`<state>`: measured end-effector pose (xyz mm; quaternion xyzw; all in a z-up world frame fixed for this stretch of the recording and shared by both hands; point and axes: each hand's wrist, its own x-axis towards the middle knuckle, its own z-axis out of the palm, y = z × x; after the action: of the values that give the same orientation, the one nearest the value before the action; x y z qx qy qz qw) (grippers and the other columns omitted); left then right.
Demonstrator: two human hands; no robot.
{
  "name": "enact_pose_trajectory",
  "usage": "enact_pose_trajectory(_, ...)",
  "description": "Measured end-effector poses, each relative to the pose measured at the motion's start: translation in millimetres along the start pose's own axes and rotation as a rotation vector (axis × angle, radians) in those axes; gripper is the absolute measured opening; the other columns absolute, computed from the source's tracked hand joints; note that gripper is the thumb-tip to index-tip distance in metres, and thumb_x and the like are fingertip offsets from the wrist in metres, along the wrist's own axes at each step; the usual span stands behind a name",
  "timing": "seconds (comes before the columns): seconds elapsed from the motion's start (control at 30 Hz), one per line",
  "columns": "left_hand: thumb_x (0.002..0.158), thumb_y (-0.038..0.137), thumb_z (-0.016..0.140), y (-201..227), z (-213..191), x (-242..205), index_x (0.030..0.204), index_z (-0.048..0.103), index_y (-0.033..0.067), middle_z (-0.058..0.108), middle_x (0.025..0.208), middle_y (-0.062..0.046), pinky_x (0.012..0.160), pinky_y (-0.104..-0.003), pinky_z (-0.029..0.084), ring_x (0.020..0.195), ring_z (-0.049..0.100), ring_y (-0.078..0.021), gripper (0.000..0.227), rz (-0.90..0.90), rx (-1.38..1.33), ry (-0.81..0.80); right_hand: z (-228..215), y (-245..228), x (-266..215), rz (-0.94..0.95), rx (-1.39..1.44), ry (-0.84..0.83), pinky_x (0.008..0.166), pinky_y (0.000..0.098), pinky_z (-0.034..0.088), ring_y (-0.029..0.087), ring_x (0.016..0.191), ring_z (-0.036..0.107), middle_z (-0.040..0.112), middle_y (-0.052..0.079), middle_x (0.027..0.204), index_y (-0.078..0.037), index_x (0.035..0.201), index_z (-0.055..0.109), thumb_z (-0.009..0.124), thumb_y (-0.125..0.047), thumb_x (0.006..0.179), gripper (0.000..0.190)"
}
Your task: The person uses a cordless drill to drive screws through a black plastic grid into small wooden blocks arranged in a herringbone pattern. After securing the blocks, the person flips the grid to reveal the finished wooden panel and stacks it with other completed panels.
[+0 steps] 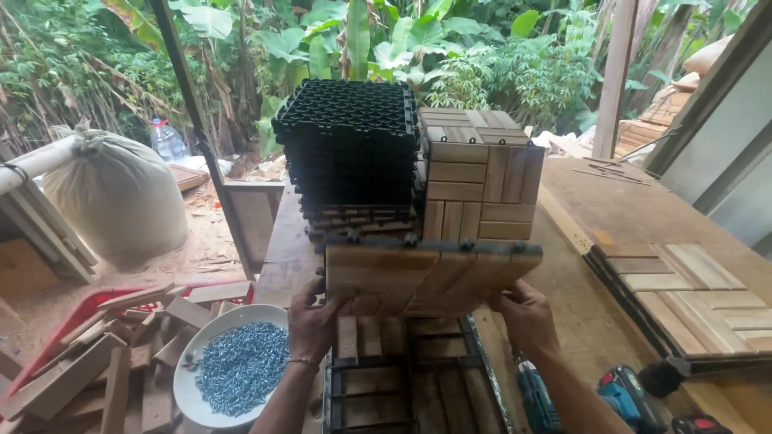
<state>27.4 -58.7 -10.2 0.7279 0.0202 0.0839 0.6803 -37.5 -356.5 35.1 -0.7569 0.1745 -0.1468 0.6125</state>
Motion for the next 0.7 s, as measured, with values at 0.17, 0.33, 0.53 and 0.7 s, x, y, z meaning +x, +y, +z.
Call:
enact_pose_trajectory(0.17,0.065,0.057,0.093,8,7,12,0.107,0.082,0.021,0.078,0.095,-0.007,0.087,-0.041,0.057,0.094,0.072,-0.0245,0.056,-0.05,0.068,0.087,-8,16,31,-0.067,-0.131,0.1,0.084,0.0474,0.058,0.027,0.093,0.073,0.078,0.01,0.105,-0.022,0.124,0.078,0.083,-0.043,0.087,0.043)
enact_pose_trajectory(0.33,0.066,0.06,0.093,-86,-1,24,0.094,0.084,0.0182,0.078,0.08,-0.008,0.081,-0.039,0.06,0.086,0.076,-0.0249,0.051,-0.228,0.142,0.063,4,72,46,0.09,-0.016,0.153,0.078,0.0439,0.061,0.026,0.088,0.073,0.077,0.012,0.097,-0.02,0.116,0.08,0.088,-0.049,0.085,0.043)
enact_pose_trajectory(0.53,0.071,0.072,0.083,-104,-3,3,0.108,0.081,0.0201,0.079,0.105,-0.013,0.099,-0.045,0.055,0.115,0.069,-0.0358,0.063,-0.339,0.357,-0.038,4,148,65,0.173,-0.227,0.122,0.093,0.0462,0.053,0.036,0.111,0.069,0.077,0.016,0.111,-0.021,0.119,0.079,0.087,-0.064,0.081,0.057)
enact_pose_trajectory(0.7,0.083,0.07,0.077,-141,-3,2,0.125,0.075,0.0164,0.076,0.117,-0.015,0.102,-0.047,0.053,0.121,0.066,-0.0349,0.068,-0.375,0.312,-0.049,10,174,66,0.168,-0.067,0.136,0.1,0.0464,0.047,0.029,0.115,0.06,0.072,0.022,0.118,-0.011,0.123,0.076,0.089,-0.048,0.086,0.054)
